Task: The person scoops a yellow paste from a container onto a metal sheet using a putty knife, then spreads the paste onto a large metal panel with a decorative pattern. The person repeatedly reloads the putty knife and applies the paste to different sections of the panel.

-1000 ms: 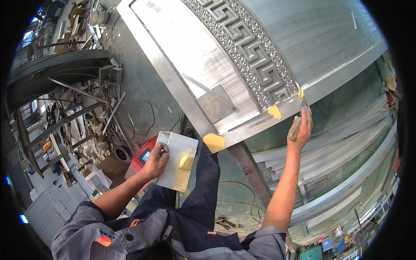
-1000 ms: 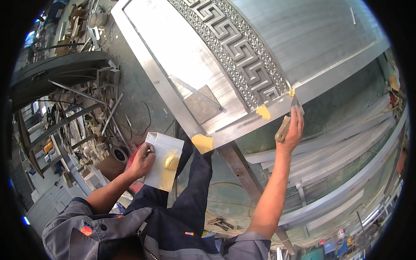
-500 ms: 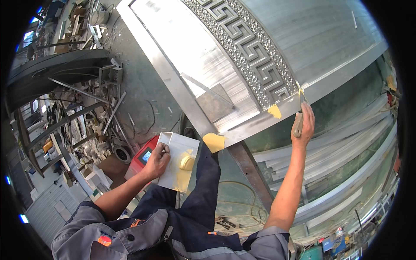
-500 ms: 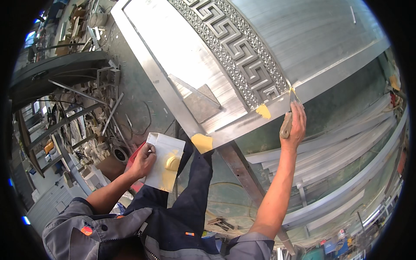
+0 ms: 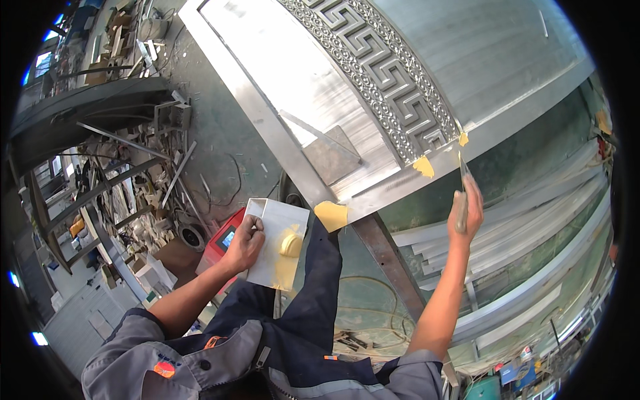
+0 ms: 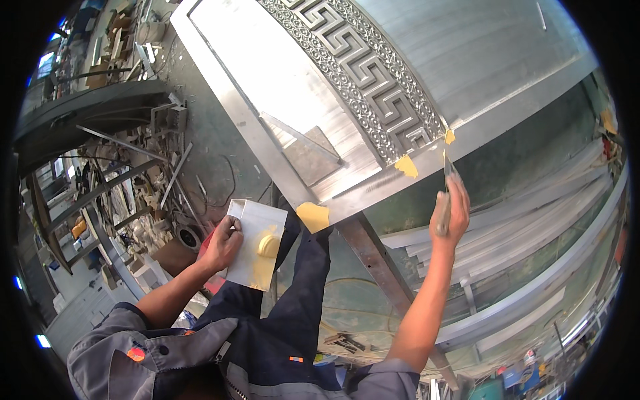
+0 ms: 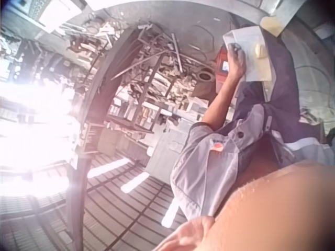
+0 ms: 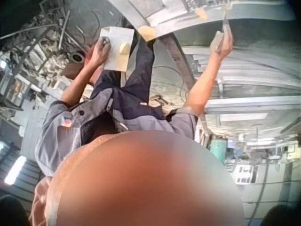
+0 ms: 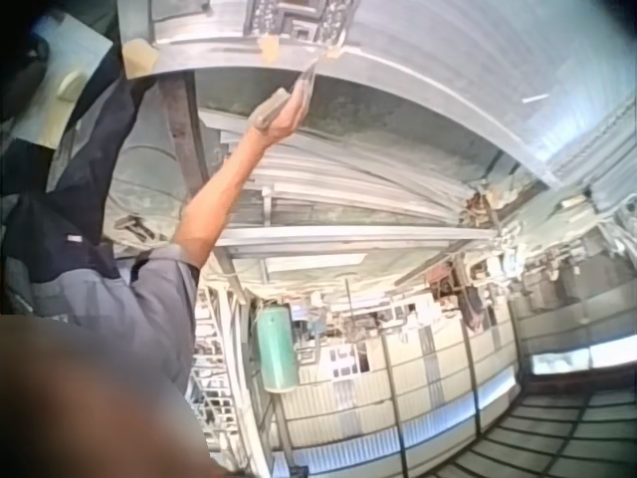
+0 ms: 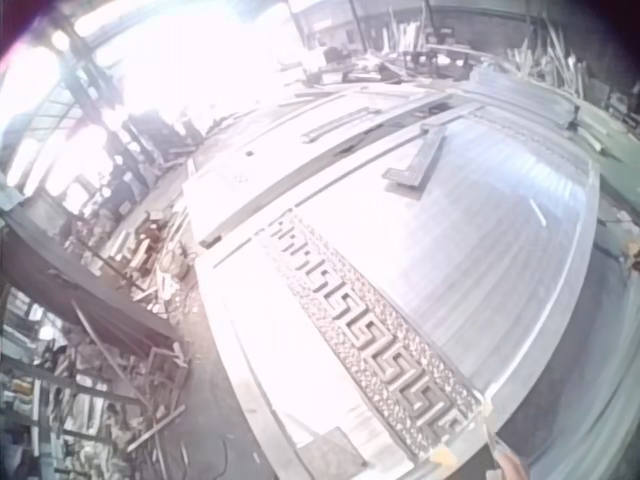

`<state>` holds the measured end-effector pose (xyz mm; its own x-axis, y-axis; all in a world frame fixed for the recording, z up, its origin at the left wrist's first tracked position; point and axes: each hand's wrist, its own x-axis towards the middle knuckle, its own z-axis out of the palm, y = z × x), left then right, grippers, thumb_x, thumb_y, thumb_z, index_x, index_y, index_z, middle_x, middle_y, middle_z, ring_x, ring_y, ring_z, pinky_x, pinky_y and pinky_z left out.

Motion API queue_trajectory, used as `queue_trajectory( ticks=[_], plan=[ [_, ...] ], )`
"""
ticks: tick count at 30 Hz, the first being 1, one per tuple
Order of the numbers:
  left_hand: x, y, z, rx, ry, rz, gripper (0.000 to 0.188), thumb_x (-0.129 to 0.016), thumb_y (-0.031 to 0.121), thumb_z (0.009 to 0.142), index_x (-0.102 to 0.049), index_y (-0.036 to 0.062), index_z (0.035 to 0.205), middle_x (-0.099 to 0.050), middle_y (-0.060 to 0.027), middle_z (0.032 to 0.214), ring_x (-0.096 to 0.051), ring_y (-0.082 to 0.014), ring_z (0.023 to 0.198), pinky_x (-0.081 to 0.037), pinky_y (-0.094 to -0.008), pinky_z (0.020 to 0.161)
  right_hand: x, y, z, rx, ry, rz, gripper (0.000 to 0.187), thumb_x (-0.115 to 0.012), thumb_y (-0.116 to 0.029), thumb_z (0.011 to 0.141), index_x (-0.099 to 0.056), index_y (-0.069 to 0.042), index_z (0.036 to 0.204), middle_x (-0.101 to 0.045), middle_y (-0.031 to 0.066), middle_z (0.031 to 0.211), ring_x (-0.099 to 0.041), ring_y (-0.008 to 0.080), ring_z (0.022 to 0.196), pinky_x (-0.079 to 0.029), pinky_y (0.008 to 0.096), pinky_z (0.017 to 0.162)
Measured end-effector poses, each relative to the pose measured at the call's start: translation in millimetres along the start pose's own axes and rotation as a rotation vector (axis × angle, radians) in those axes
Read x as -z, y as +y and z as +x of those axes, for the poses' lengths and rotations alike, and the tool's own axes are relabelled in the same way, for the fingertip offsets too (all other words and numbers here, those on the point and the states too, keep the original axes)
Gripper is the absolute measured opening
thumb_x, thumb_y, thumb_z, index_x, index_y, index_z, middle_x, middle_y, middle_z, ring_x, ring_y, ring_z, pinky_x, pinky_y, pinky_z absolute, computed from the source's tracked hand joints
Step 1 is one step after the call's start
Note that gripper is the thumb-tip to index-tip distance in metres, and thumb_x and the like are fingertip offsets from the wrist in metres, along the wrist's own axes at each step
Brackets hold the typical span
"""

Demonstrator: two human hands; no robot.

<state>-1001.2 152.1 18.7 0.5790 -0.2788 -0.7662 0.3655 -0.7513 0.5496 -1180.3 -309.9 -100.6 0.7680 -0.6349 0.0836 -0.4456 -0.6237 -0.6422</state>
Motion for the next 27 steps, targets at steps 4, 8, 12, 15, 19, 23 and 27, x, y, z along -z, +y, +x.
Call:
queue_trajectory(
  ticks=[4,8,12,15,19,23,27],
  plan=[
    [-9.6,9.7,15.3,0.016,0.076,-0.027,0.01,-0.047,0.003,0.095,-0.049,0.0064,0.104,-0.046,-0.0006,0.082,-0.045,-0.0085,0.074,-0.04,-0.0298,0.062,17.1,-60.9,-40.3,-0.354,0.042,0.343,0.042,-0.063,-0.023,0.099,-0.061,0.005,0.131,-0.065,0.0168,0.13,-0.061,0.0287,0.12,-0.047,0.0395,0.103],
    [-26.8,53.8,38.1,0.124,0.036,-0.276,0.01,-0.051,0.005,0.095,-0.052,0.0047,0.105,-0.055,-0.0028,0.086,-0.052,-0.0086,0.071,-0.045,-0.0266,0.061,27.9,-150.5,-74.4,-0.34,-0.047,0.365,0.05,-0.062,-0.03,0.101,-0.059,0.01,0.131,-0.063,0.0192,0.131,-0.063,0.029,0.117,-0.048,0.041,0.102],
    [-36.4,85.9,47.2,0.174,-0.031,-0.576,0.009,-0.053,0.002,0.094,-0.051,0.0063,0.101,-0.054,-0.0014,0.084,-0.055,-0.0078,0.07,-0.047,-0.0246,0.061,13.8,-200.3,-84.4,-0.126,-0.126,0.6,0.042,-0.062,-0.025,0.101,-0.058,0.004,0.131,-0.061,0.0217,0.133,-0.061,0.0356,0.123,-0.048,0.0477,0.106],
    [-37.0,82.9,52.8,0.157,-0.112,-0.664,0.007,-0.053,0.002,0.094,-0.052,0.0067,0.1,-0.056,-0.0015,0.085,-0.056,-0.0085,0.071,-0.047,-0.0243,0.063,6.8,-228.0,-66.6,0.096,-0.128,0.645,0.023,-0.064,-0.016,0.099,-0.062,-0.005,0.119,-0.064,0.0191,0.128,-0.062,0.0421,0.121,-0.052,0.0514,0.102],
    [-29.2,89.7,51.0,0.248,-0.252,-0.732,0.006,-0.055,0.004,0.093,-0.056,0.0069,0.098,-0.06,-0.0015,0.088,-0.059,-0.0102,0.072,-0.048,-0.0255,0.063,1.5,-241.0,-65.0,0.291,-0.256,0.617,0.027,-0.064,-0.008,0.096,-0.06,-0.004,0.123,-0.064,0.0195,0.129,-0.059,0.0452,0.124,-0.051,0.0534,0.104],
    [-17.9,93.7,43.4,0.308,-0.316,-0.789,0.005,-0.056,0.005,0.093,-0.057,0.0064,0.098,-0.062,-0.0039,0.088,-0.062,-0.0121,0.073,-0.051,-0.0264,0.064,4.9,-259.8,-64.4,0.26,-0.231,0.686,0.028,-0.076,-0.001,0.082,-0.071,-0.007,0.109,-0.072,0.0128,0.116,-0.067,0.0356,0.115,-0.054,0.0468,0.1],
    [-12.4,96.5,39.6,0.253,-0.3,-0.868,0.006,-0.055,0.003,0.092,-0.058,0.0043,0.098,-0.065,-0.0063,0.088,-0.064,-0.0138,0.072,-0.055,-0.0276,0.065,20.5,-258.4,-67.8,0.27,-0.24,0.669,0.029,-0.078,-0.001,0.08,-0.071,-0.006,0.108,-0.073,0.0125,0.114,-0.068,0.0339,0.112,-0.054,0.0463,0.1]
  ],
)
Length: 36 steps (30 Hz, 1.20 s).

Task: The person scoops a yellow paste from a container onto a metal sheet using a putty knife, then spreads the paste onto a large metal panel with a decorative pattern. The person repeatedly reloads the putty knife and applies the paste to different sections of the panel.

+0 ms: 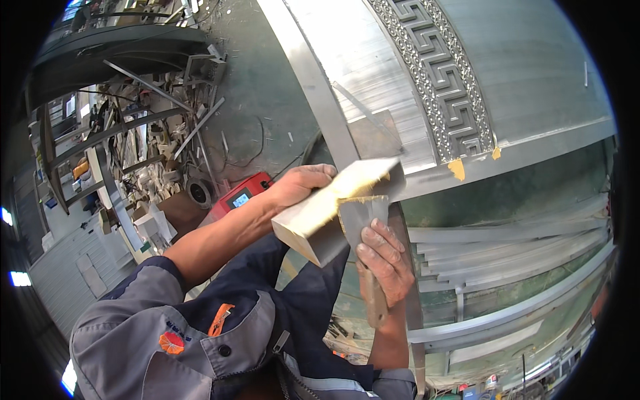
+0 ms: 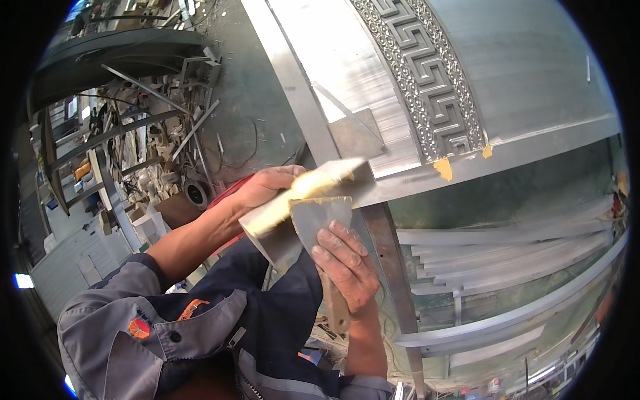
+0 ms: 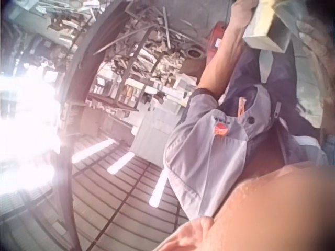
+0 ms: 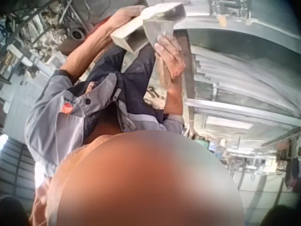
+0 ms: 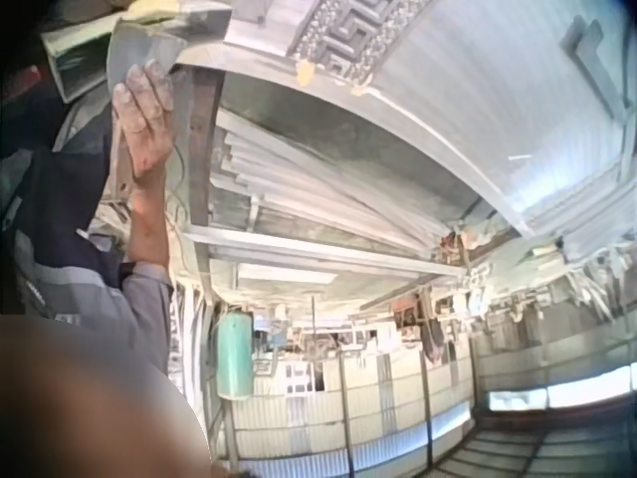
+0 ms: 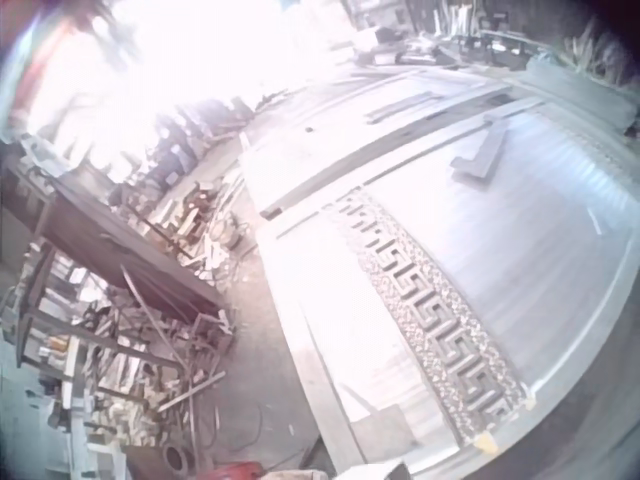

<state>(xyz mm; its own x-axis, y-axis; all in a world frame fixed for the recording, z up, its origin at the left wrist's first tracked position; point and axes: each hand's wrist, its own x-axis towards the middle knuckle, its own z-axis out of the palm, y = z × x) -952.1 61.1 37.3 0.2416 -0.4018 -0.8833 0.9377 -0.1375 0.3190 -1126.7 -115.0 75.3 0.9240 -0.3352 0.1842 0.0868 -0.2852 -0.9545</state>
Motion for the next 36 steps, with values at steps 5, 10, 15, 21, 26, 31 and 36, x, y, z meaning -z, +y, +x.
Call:
queue_trajectory(
  ticks=[5,10,15,21,26,31,36],
  plan=[
    [16.2,37.2,-15.0,-0.225,0.173,0.083,0.011,-0.053,0.004,0.095,-0.059,0.0057,0.104,-0.066,-0.0053,0.09,-0.067,-0.0121,0.075,-0.055,-0.0243,0.066,60.5,-6.5,-10.1,-0.208,0.045,-0.071,0.033,-0.077,0.0,0.076,-0.07,-0.004,0.109,-0.073,0.0158,0.111,-0.068,0.0327,0.113,-0.056,0.0456,0.096],
    [64.7,39.9,-17.6,-0.409,0.301,0.243,0.005,-0.053,0.004,0.094,-0.054,0.0079,0.097,-0.054,0.0016,0.086,-0.055,-0.007,0.073,-0.047,-0.0227,0.064,142.5,97.5,22.0,-0.445,0.413,-0.284,0.041,-0.067,-0.024,0.098,-0.063,0.007,0.124,-0.069,0.0127,0.114,-0.065,0.0215,0.101,-0.051,0.0376,0.092],
    [106.5,2.3,-25.6,-0.35,0.406,0.353,0.006,-0.052,0.004,0.092,-0.053,0.0083,0.096,-0.048,0.0046,0.086,-0.044,-0.0041,0.075,-0.037,-0.0204,0.066,186.7,210.3,75.0,-0.448,0.414,-0.265,0.03,-0.064,-0.006,0.097,-0.063,0.009,0.122,-0.068,0.0111,0.113,-0.065,0.0175,0.1,-0.053,0.0314,0.09],
    [133.1,-43.8,-38.9,-0.245,0.458,0.282,0.01,-0.052,0.001,0.093,-0.052,0.0099,0.097,-0.05,0.0055,0.086,-0.047,-0.0027,0.073,-0.039,-0.0197,0.064,186.4,253.5,100.4,-0.517,0.37,-0.185,0.031,-0.066,-0.007,0.094,-0.064,0.01,0.12,-0.068,0.0114,0.112,-0.065,0.0166,0.098,-0.053,0.0311,0.09],
    [131.9,-53.5,-36.0,-0.216,0.431,0.301,0.008,-0.053,0.003,0.095,-0.053,0.0103,0.097,-0.05,0.0065,0.087,-0.045,-0.002,0.075,-0.038,-0.019,0.067,193.7,270.5,102.7,-0.515,0.323,-0.182,0.033,-0.068,-0.007,0.092,-0.065,0.008,0.121,-0.069,0.0102,0.111,-0.064,0.016,0.098,-0.052,0.0306,0.091],
    [115.7,-48.8,-30.2,-0.202,0.425,0.278,0.006,-0.054,0.004,0.097,-0.053,0.0104,0.097,-0.05,0.0067,0.087,-0.045,-0.0021,0.076,-0.038,-0.0191,0.068,203.3,279.3,97.9,-0.516,0.235,-0.199,0.032,-0.065,-0.008,0.097,-0.063,0.007,0.125,-0.067,0.0106,0.118,-0.063,0.0168,0.105,-0.052,0.0308,0.092],
    [113.6,-49.9,-25.6,-0.232,0.426,0.294,0.006,-0.052,0.005,0.097,-0.051,0.0098,0.1,-0.051,0.0047,0.086,-0.048,-0.0027,0.072,-0.039,-0.0201,0.063,213.5,287.1,95.7,-0.519,0.191,-0.196,0.032,-0.065,-0.008,0.097,-0.063,0.007,0.125,-0.067,0.0099,0.118,-0.062,0.0161,0.105,-0.052,0.0314,0.093]
  ],
)
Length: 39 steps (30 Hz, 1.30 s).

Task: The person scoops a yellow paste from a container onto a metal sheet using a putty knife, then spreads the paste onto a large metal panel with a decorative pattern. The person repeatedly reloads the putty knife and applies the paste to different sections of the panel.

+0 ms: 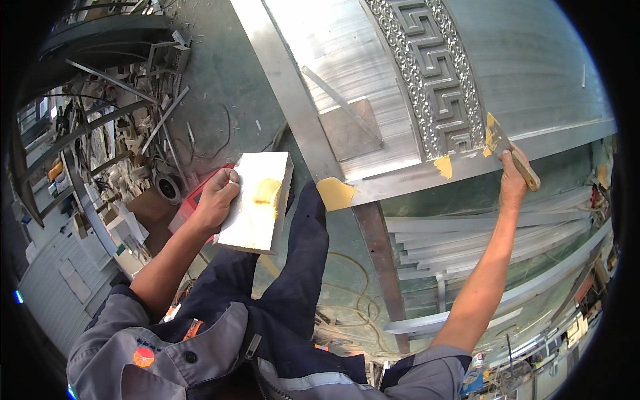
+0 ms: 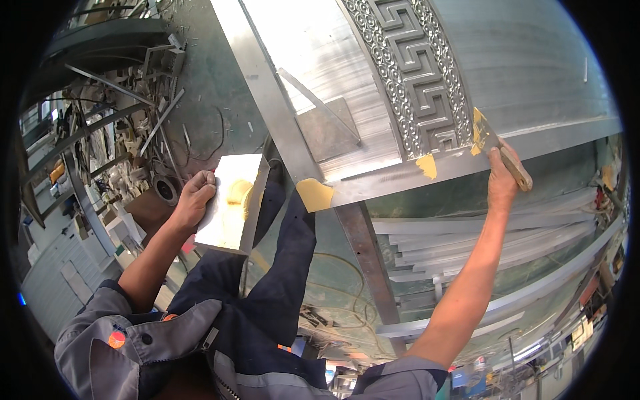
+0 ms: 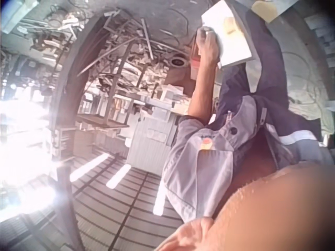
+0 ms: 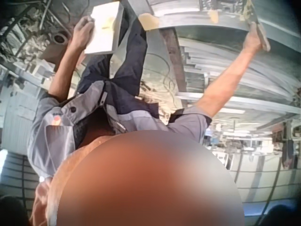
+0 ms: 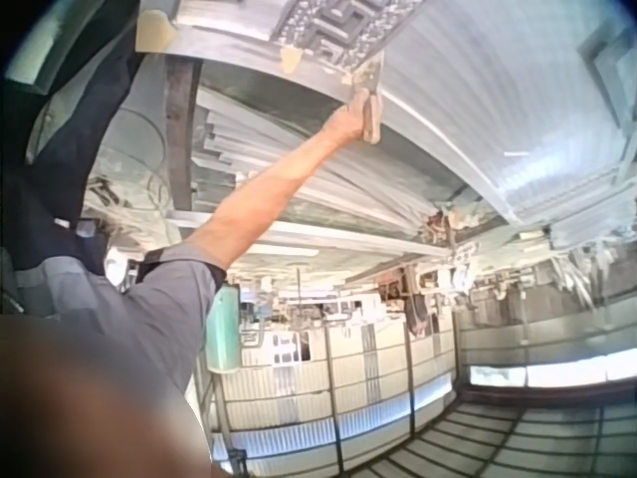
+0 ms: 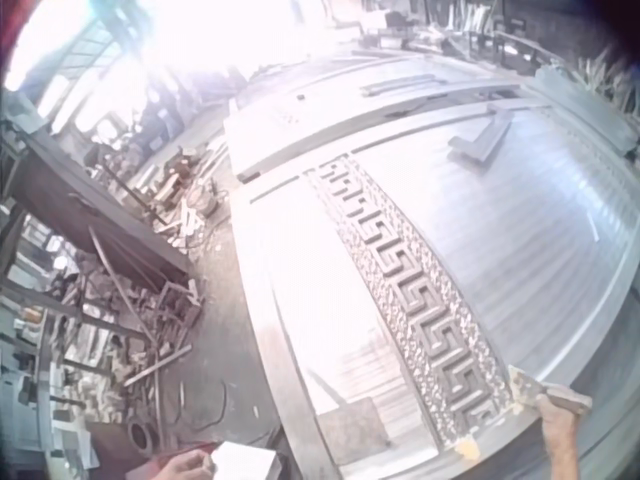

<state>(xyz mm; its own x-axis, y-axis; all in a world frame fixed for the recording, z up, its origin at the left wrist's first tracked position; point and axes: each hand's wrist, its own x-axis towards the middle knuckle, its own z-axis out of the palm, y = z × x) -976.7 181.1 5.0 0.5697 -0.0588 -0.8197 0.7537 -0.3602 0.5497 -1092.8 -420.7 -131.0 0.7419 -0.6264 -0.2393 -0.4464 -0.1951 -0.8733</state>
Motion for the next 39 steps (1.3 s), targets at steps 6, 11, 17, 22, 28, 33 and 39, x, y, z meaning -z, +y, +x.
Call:
queue_trajectory(
  ticks=[6,11,17,22,28,33,39],
  plan=[
    [-2.5,2.1,-2.8,0.053,-0.002,-0.043,0.006,-0.052,0.005,0.098,-0.051,0.0099,0.102,-0.052,0.0035,0.088,-0.049,-0.0037,0.072,-0.042,-0.0201,0.065,-1.8,-2.3,-0.5,0.048,-0.014,-0.087,0.031,-0.064,-0.007,0.097,-0.063,0.006,0.125,-0.067,0.0096,0.118,-0.062,0.0161,0.105,-0.051,0.0305,0.094],
    [-4.0,4.7,-2.5,0.038,-0.023,-0.075,0.006,-0.054,0.005,0.097,-0.052,0.0107,0.099,-0.051,0.0056,0.088,-0.048,-0.0028,0.073,-0.041,-0.0197,0.065,-10.7,-19.7,-17.0,0.002,0.024,-0.041,0.03,-0.064,-0.003,0.094,-0.064,0.007,0.122,-0.068,0.0083,0.111,-0.064,0.0163,0.1,-0.051,0.0295,0.092],
    [4.2,14.9,-9.2,-0.002,-0.007,-0.007,0.009,-0.052,0.003,0.096,-0.051,0.0105,0.101,-0.05,0.0048,0.086,-0.046,-0.0026,0.072,-0.04,-0.0199,0.064,-14.6,-78.1,-97.5,-0.13,0.003,0.411,0.037,-0.066,-0.017,0.094,-0.061,0.006,0.121,-0.063,0.009,0.104,-0.062,0.0159,0.093,-0.054,0.0313,0.082],
    [9.1,29.7,-21.5,-0.141,0.015,0.133,0.009,-0.05,0.003,0.094,-0.049,0.0086,0.102,-0.048,0.0039,0.082,-0.043,-0.0028,0.071,-0.038,-0.0215,0.062,-30.1,-105.2,-218.0,-0.349,-0.056,0.62,0.048,-0.071,-0.025,0.087,-0.055,0.003,0.123,-0.059,0.0096,0.109,-0.062,0.0207,0.095,-0.055,0.038,0.083],
    [16.6,68.5,-52.2,-0.342,0.062,0.408,0.012,-0.048,0.002,0.089,-0.052,0.0069,0.1,-0.049,-0.0009,0.088,-0.047,-0.0091,0.08,-0.043,-0.0271,0.07,-60.1,-147.8,-274.3,-0.485,0.029,0.963,0.049,-0.068,-0.015,0.085,-0.052,0.001,0.129,-0.056,0.0114,0.124,-0.057,0.0273,0.117,-0.049,0.0453,0.098],
    [31.1,96.0,-77.8,-0.363,0.084,0.26,0.011,-0.05,0.005,0.094,-0.049,0.0078,0.104,-0.047,0.0004,0.085,-0.045,-0.0086,0.08,-0.042,-0.0274,0.069,-80.0,-210.3,-263.2,-0.432,-0.09,1.031,0.052,-0.067,-0.024,0.091,-0.051,0.003,0.132,-0.059,0.0154,0.127,-0.063,0.0275,0.113,-0.056,0.0402,0.092],
    [81.8,136.6,-77.3,-0.434,0.128,0.201,0.01,-0.048,0.007,0.096,-0.048,0.0074,0.106,-0.047,0.0007,0.082,-0.045,-0.0091,0.076,-0.041,-0.0286,0.067,-117.5,-309.2,-233.6,-0.237,-0.213,0.743,0.046,-0.06,-0.023,0.097,-0.051,0.006,0.132,-0.061,0.017,0.123,-0.066,0.0258,0.106,-0.058,0.0358,0.086]
  ],
)
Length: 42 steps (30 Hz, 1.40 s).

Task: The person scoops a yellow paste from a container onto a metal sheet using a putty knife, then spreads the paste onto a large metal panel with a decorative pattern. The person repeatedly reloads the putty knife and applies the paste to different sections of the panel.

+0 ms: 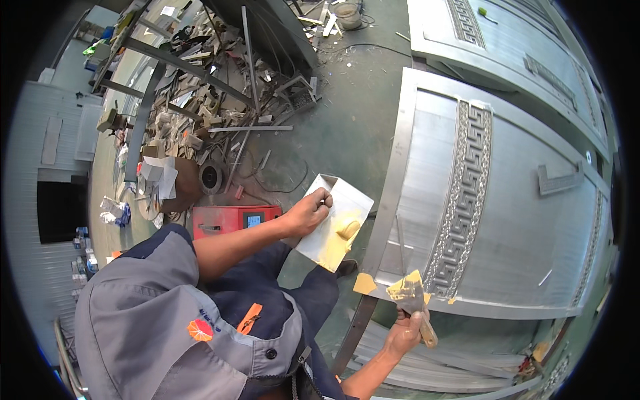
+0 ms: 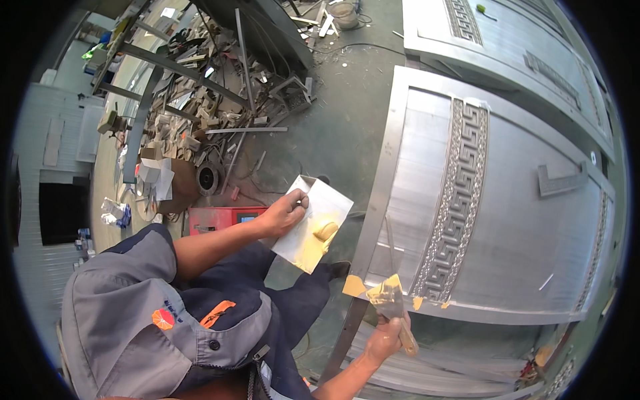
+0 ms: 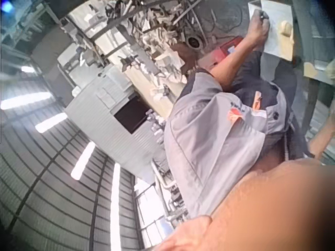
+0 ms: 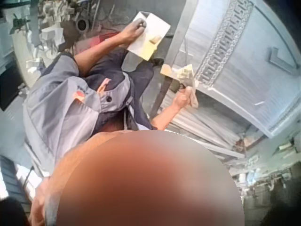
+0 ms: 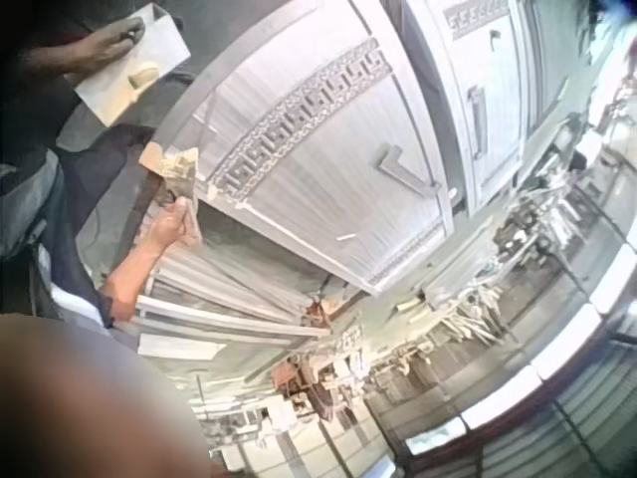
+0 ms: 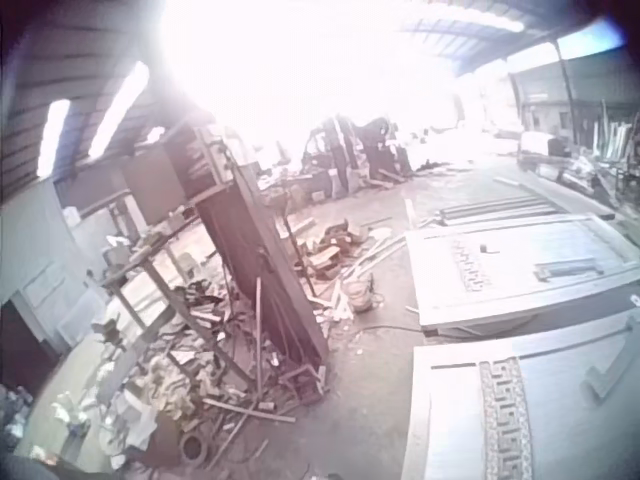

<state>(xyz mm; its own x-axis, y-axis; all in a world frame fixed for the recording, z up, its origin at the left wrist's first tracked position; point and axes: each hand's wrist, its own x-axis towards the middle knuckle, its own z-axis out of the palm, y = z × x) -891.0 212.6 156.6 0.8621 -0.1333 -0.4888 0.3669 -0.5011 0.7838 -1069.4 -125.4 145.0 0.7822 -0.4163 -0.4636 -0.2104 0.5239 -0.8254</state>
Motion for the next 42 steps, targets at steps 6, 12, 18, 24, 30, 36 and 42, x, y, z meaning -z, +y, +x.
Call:
queue_trajectory(
  ticks=[6,12,18,24,30,36,42],
  plan=[
    [68.2,19.6,77.2,-0.091,0.049,-0.069,0.012,-0.05,0.008,0.094,-0.051,0.0045,0.106,-0.05,-0.0048,0.086,-0.048,-0.014,0.08,-0.044,-0.032,0.073,-145.9,-41.1,54.4,0.105,-0.157,-0.371,0.039,-0.065,-0.02,0.096,-0.06,0.008,0.123,-0.066,0.0141,0.114,-0.064,0.02,0.103,-0.055,0.0335,0.088],
    [147.0,31.3,158.3,-0.19,0.047,-0.148,0.01,-0.05,0.006,0.095,-0.05,0.006,0.104,-0.047,0.0003,0.086,-0.044,-0.0098,0.079,-0.041,-0.028,0.07,-289.5,-49.8,92.9,0.066,-0.132,-0.375,0.036,-0.066,-0.015,0.095,-0.062,0.007,0.123,-0.067,0.0129,0.112,-0.066,0.0191,0.097,-0.057,0.033,0.084],
    [244.2,50.3,211.3,-0.143,0.019,-0.18,0.01,-0.051,0.005,0.093,-0.05,0.0053,0.103,-0.045,0.0008,0.088,-0.043,-0.0095,0.08,-0.042,-0.0261,0.072,-398.9,-54.2,126.5,0.024,-0.149,-0.38,0.038,-0.063,-0.017,0.097,-0.059,0.008,0.127,-0.066,0.0124,0.112,-0.066,0.0192,0.094,-0.058,0.0331,0.083],
    [288.5,87.2,257.0,-0.218,0.059,-0.112,0.013,-0.051,0.004,0.091,-0.049,0.0036,0.104,-0.047,-0.0008,0.088,-0.044,-0.0108,0.082,-0.042,-0.0276,0.073,-450.7,-62.6,169.5,0.071,-0.185,-0.416,0.04,-0.064,-0.021,0.098,-0.06,0.009,0.125,-0.067,0.0131,0.11,-0.067,0.0184,0.093,-0.058,0.0315,0.082],
    [294.5,126.0,313.1,-0.214,0.014,-0.169,0.013,-0.053,0.003,0.091,-0.049,0.0037,0.103,-0.047,0.0001,0.087,-0.045,-0.0104,0.08,-0.042,-0.0266,0.072,-502.6,-97.6,218.9,0.112,-0.163,-0.367,0.038,-0.066,-0.019,0.097,-0.061,0.008,0.123,-0.067,0.0131,0.11,-0.067,0.0192,0.096,-0.058,0.0327,0.085],
    [292.7,157.8,389.0,-0.222,-0.002,-0.082,0.013,-0.053,0.004,0.091,-0.05,0.0035,0.104,-0.048,-0.0012,0.085,-0.047,-0.0115,0.078,-0.043,-0.0283,0.07,-506.3,-99.6,301.1,0.125,-0.116,-0.331,0.039,-0.067,-0.019,0.096,-0.062,0.009,0.123,-0.067,0.0137,0.111,-0.067,0.0191,0.095,-0.059,0.0329,0.085],
    [276.1,194.5,449.0,-0.16,-0.078,-0.036,0.013,-0.052,0.006,0.092,-0.05,0.0032,0.104,-0.051,-0.0057,0.085,-0.049,-0.015,0.079,-0.045,-0.0312,0.073,-508.7,-131.9,357.4,0.079,0.017,-0.33,0.038,-0.065,-0.017,0.096,-0.061,0.01,0.122,-0.067,0.0151,0.109,-0.068,0.0203,0.094,-0.061,0.0335,0.079]
  ],
)
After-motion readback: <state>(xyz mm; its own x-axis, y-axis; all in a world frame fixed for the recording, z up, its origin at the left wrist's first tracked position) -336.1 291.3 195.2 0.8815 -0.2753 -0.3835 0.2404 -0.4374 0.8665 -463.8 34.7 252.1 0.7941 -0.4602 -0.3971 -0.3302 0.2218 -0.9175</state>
